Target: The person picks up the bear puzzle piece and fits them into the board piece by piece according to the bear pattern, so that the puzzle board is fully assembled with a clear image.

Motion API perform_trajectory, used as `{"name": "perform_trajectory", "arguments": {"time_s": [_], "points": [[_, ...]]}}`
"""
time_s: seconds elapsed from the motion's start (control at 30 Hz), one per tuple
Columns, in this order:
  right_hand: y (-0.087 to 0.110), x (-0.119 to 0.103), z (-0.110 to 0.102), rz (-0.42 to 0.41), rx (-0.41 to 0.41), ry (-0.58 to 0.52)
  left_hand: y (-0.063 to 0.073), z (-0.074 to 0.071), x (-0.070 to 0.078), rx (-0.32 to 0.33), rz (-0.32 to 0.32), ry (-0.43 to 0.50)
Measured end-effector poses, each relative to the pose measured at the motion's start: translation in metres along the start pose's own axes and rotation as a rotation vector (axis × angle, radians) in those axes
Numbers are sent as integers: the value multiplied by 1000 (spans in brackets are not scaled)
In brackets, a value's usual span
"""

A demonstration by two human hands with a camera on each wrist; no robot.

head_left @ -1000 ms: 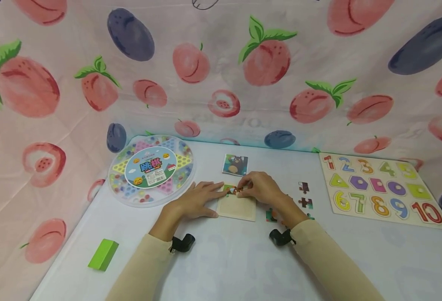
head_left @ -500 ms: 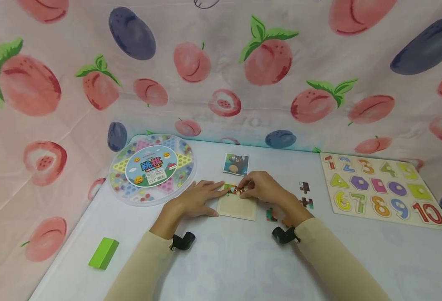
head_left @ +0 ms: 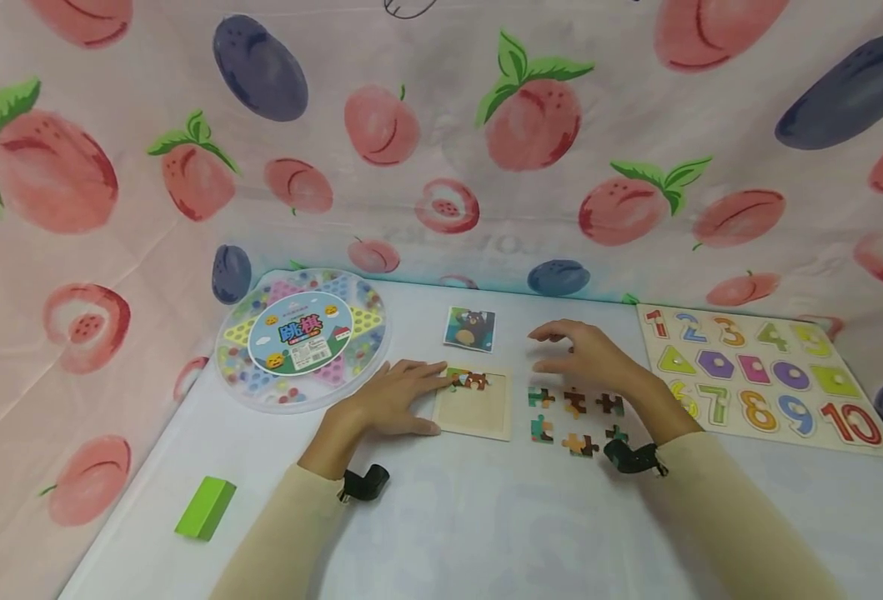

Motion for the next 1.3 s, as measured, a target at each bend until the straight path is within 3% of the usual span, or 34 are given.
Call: {"name": "perform_trajectory", "arguments": {"time_s": [0.27, 0.57, 0.97, 1.3], "points": [[23, 42, -29, 64, 49, 11, 0, 4, -1, 20, -7, -6], [37, 74, -33, 149, 60, 44, 2, 5, 1, 8, -31, 10], [34, 89, -32, 106, 74, 97, 2, 5, -1, 7, -24, 18], [33, 89, -28, 144, 81, 84, 0, 5, -2, 8, -19, 17]]}}
Point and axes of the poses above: each hand's wrist, its own y-axis away from the middle knuckle, its own z-axis out of the palm, x = y × z, the point moved 1 cm from there along -y, towards the middle knuckle, and after that the axes turned 12 degrees about z, right-handed, at the moved point
